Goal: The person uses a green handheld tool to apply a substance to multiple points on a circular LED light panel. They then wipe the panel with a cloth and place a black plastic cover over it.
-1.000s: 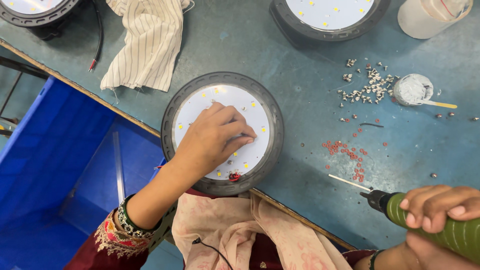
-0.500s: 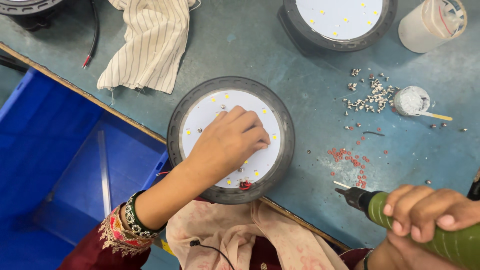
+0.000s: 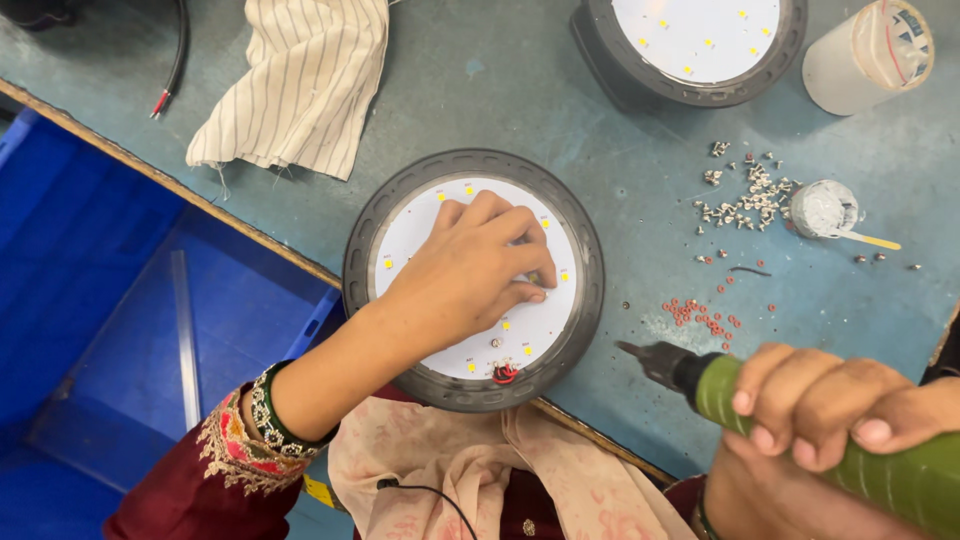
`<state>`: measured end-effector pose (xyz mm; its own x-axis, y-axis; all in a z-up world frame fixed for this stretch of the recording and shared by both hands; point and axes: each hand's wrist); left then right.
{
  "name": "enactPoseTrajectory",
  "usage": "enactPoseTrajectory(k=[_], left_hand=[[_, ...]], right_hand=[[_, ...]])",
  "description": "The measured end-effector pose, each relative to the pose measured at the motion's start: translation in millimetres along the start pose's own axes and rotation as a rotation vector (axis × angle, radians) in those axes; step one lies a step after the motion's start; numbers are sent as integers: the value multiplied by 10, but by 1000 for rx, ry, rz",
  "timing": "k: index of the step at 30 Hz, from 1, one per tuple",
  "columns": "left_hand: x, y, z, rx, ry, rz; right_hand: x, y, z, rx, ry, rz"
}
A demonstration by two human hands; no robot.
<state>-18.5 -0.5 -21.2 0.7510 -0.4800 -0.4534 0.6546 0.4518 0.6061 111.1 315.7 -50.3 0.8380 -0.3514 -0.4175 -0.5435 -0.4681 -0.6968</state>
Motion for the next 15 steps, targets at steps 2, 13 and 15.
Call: enactPoseTrajectory(k=[2,13,15], left_hand=[[6,-14,16,29,25,5],[67,-39,-67,73,74,51],[69,-36,-72,75,81,59]], right_hand=[[-6,116,-122,-81,56,58],[-225,311,-502,33,-35,-18],[-251,360,-490,-7,-47,6]])
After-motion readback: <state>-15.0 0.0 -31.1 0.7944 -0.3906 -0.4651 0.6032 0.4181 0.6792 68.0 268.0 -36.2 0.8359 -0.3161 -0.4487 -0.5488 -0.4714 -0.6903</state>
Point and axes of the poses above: each hand's wrist, its own x-axis away from the middle knuckle, its own z-axis out of the back of the hand, y = z × x, and after that the axes turned 15 degrees about y, right-handed
